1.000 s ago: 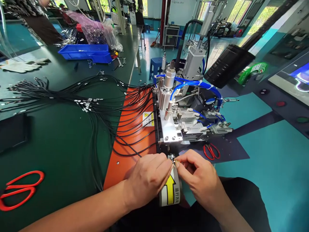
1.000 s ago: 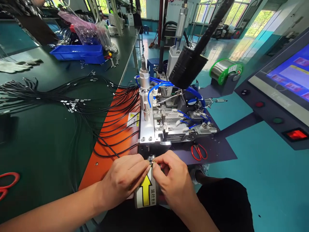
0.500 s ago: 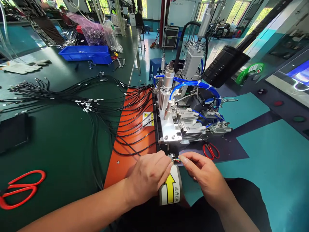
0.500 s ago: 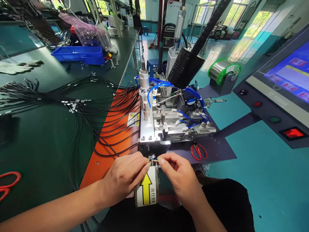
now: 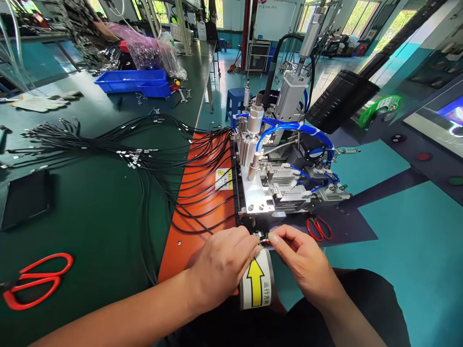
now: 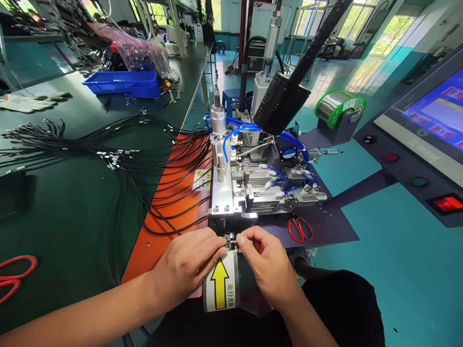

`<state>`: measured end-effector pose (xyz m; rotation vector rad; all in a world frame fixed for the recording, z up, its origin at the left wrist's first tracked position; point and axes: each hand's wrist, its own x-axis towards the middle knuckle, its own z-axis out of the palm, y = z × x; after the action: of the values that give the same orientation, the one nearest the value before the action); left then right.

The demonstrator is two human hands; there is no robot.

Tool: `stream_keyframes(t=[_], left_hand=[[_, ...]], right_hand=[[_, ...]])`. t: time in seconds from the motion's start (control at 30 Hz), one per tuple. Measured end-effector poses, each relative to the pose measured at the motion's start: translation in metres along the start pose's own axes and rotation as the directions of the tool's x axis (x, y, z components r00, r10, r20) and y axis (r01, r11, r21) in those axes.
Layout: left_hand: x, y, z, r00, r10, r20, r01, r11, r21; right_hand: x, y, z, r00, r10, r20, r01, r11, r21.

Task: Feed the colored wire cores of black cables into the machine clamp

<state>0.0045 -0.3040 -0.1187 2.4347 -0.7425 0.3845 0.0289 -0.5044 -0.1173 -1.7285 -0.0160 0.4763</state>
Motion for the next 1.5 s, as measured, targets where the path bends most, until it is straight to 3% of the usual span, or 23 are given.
stream_keyframes(t=[0.2,0.47,1.0,1.5], left_hand=[[-0.001,0.000,-0.013,0.989,-0.088,0.115,0.103,0.986,-0.129],[-0.008,-0.007,-0.004,0.993,-0.117,-0.030,0.113,0.988,-0.103],[-0.010,-0.007,-0.001,0.988,-0.154,-0.013,0.152,0.984,-0.096],[-0.009,-0.003,0.000,0.987,-0.152,0.045,0.148,0.986,0.076]], right_hand=[[0.004,0.003,0.000,0.999,-0.006,0.032,0.008,0.999,-0.037],[0.011,0.012,0.006,0.998,-0.059,-0.039,0.055,0.993,-0.107],[0.014,0.014,0.010,0.995,-0.047,-0.091,0.033,0.988,-0.154],[0.013,0.018,0.014,0.993,-0.048,-0.106,0.034,0.990,-0.135]])
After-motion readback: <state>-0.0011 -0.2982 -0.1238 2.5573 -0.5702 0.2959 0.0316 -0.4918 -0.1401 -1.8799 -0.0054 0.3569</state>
